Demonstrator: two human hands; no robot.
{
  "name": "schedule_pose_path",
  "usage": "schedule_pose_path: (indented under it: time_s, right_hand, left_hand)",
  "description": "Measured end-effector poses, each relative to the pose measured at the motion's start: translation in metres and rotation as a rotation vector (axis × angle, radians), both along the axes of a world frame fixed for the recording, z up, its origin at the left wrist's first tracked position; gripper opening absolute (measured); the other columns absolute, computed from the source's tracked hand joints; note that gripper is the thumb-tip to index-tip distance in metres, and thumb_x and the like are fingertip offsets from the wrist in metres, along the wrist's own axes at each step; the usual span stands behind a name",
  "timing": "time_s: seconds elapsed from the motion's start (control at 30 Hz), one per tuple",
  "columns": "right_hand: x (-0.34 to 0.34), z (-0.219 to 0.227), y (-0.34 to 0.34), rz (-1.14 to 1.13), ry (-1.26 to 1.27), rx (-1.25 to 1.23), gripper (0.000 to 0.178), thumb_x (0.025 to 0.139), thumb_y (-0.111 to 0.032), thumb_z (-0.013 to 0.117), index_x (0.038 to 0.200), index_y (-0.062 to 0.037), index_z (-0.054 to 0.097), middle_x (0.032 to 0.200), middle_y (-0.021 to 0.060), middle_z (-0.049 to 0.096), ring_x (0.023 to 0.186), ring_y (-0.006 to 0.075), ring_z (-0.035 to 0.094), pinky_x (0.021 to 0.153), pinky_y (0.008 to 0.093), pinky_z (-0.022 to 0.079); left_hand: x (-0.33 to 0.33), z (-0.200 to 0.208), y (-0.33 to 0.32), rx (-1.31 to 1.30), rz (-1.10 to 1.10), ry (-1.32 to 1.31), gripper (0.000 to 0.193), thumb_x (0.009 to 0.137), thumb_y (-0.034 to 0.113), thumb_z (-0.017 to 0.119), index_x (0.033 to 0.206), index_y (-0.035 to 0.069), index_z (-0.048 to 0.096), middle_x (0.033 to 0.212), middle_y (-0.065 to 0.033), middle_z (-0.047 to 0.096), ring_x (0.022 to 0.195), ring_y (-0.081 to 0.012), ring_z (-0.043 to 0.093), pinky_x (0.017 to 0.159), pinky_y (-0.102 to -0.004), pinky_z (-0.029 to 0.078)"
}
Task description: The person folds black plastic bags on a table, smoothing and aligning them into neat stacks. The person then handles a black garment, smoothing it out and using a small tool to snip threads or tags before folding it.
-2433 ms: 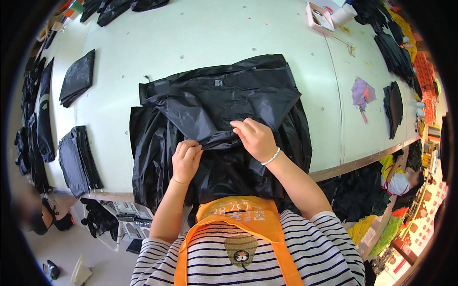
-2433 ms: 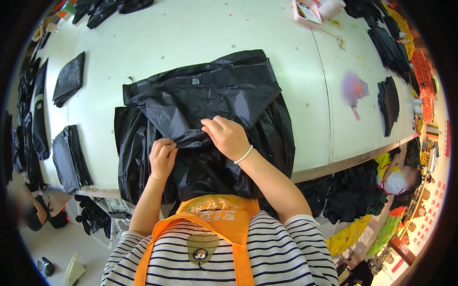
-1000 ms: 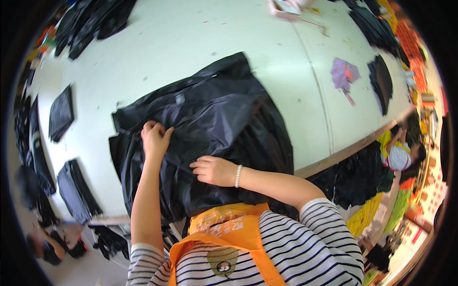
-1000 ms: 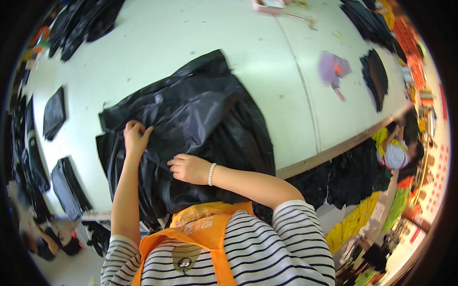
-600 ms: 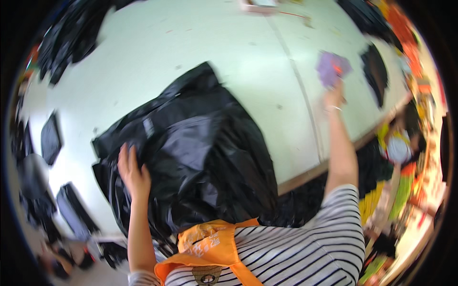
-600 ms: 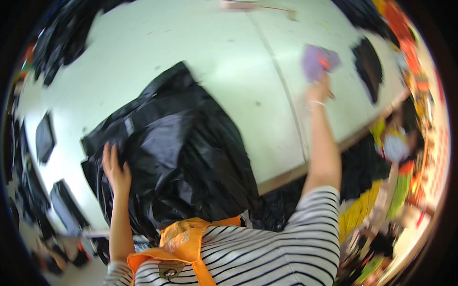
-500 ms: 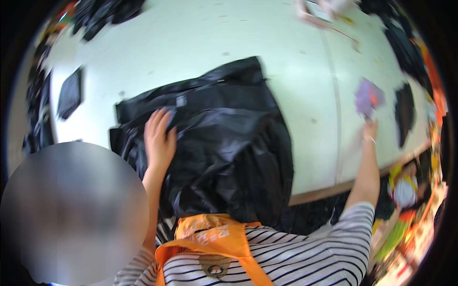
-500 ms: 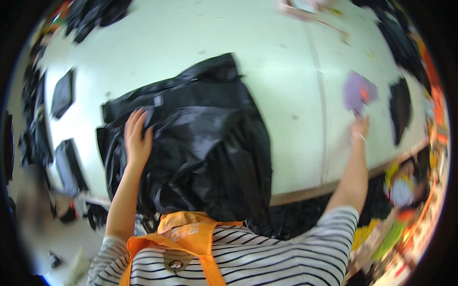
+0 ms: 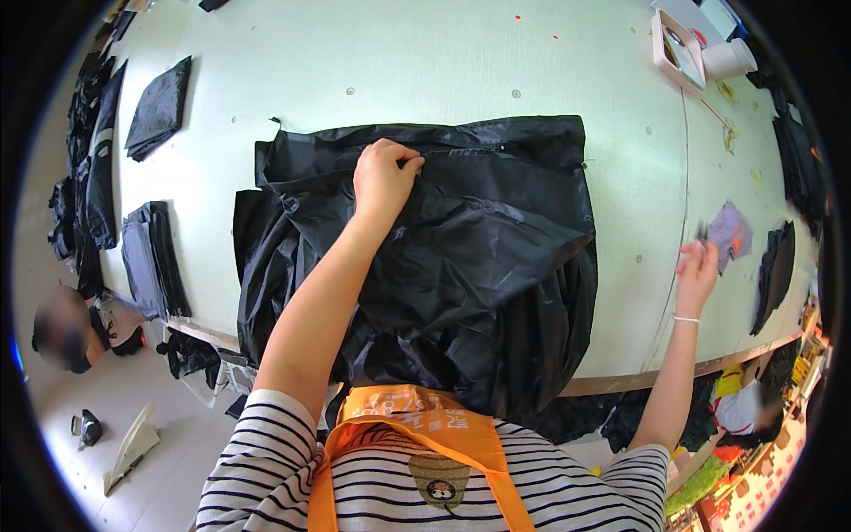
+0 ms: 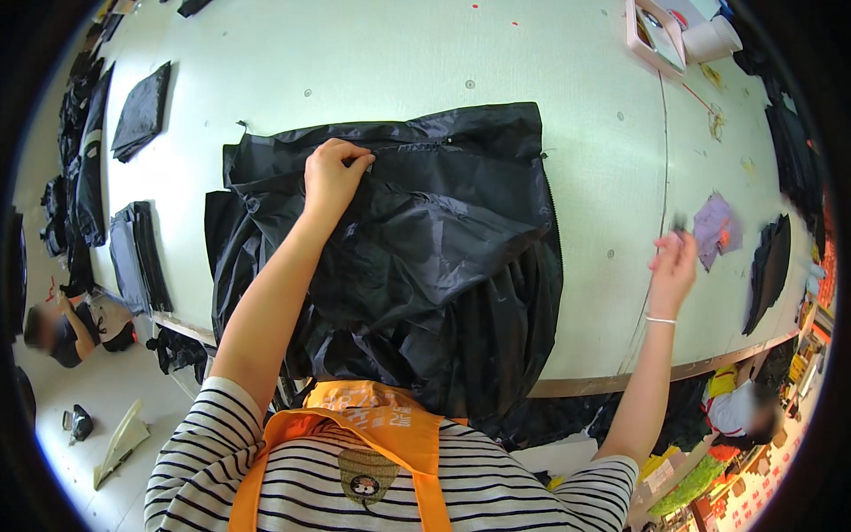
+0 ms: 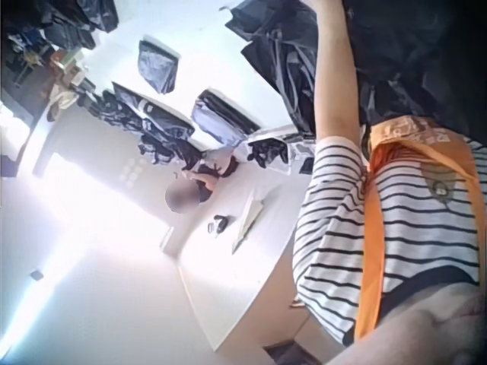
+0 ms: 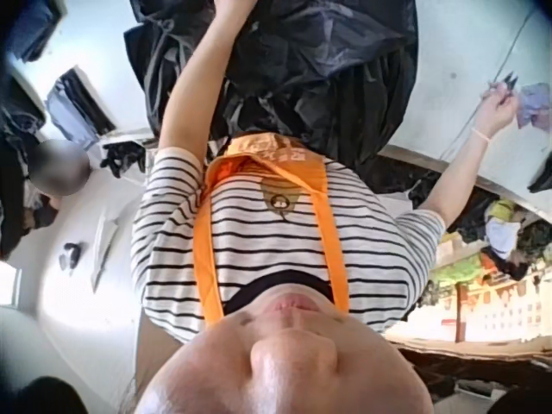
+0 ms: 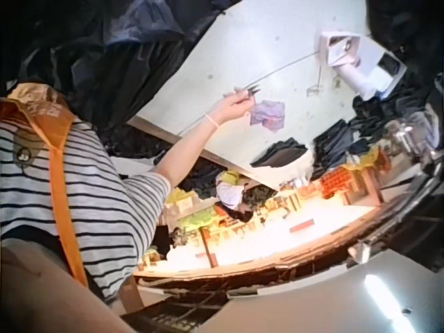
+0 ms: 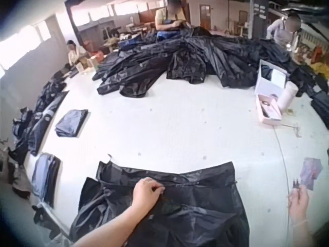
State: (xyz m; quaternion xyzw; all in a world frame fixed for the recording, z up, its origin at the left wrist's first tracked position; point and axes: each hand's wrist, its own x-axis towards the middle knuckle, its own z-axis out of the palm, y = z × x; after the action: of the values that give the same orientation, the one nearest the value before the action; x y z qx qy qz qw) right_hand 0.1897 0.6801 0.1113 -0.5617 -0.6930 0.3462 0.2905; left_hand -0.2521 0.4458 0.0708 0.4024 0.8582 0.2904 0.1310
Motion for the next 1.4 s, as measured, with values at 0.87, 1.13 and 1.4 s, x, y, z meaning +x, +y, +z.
schedule_pose_path:
  time_s: [0.87, 1.13, 1.4]
  right_hand:
    - [-0.344, -0.016, -0.151, 0.684, 0.200, 0.093, 0.026, 0.071, -0.001, 0.077, 0.094, -0.0013, 0.063, 0.082, 0.0036, 0.056, 0.068, 0.0132, 0.057, 0.061, 0.0235, 0.048]
    - [-0.350, -0.010, -0.150, 0.719, 0.103, 0.336, 0.013, 0.079, 0.001, 0.065, 0.087, -0.0044, 0.057, 0.086, 0.0077, 0.056, 0.069, 0.0236, 0.062, 0.059, 0.0306, 0.051]
    - [-0.353, -0.008, -0.150, 0.676, 0.134, 0.062, 0.013, 0.088, -0.010, 0.060, 0.095, -0.0018, 0.053, 0.090, 0.0129, 0.056, 0.077, 0.0279, 0.061, 0.068, 0.0346, 0.049]
  left_hand:
    - [-0.073, 0.027, 0.010, -0.004, -0.321, -0.770, 0.022, 0.082, -0.001, 0.059, 0.103, -0.005, 0.065, 0.075, -0.0053, 0.064, 0.070, -0.0083, 0.058, 0.070, -0.0218, 0.046]
    - [-0.076, 0.034, 0.009, 0.089, -0.263, -0.902, 0.026, 0.080, -0.002, 0.060, 0.106, -0.006, 0.064, 0.072, -0.0018, 0.063, 0.068, -0.0072, 0.055, 0.066, -0.0212, 0.044]
    - [-0.076, 0.044, 0.008, 0.017, -0.230, -1.035, 0.030, 0.081, 0.000, 0.058, 0.111, -0.003, 0.063, 0.087, -0.0054, 0.067, 0.081, -0.0091, 0.061, 0.080, -0.0219, 0.047]
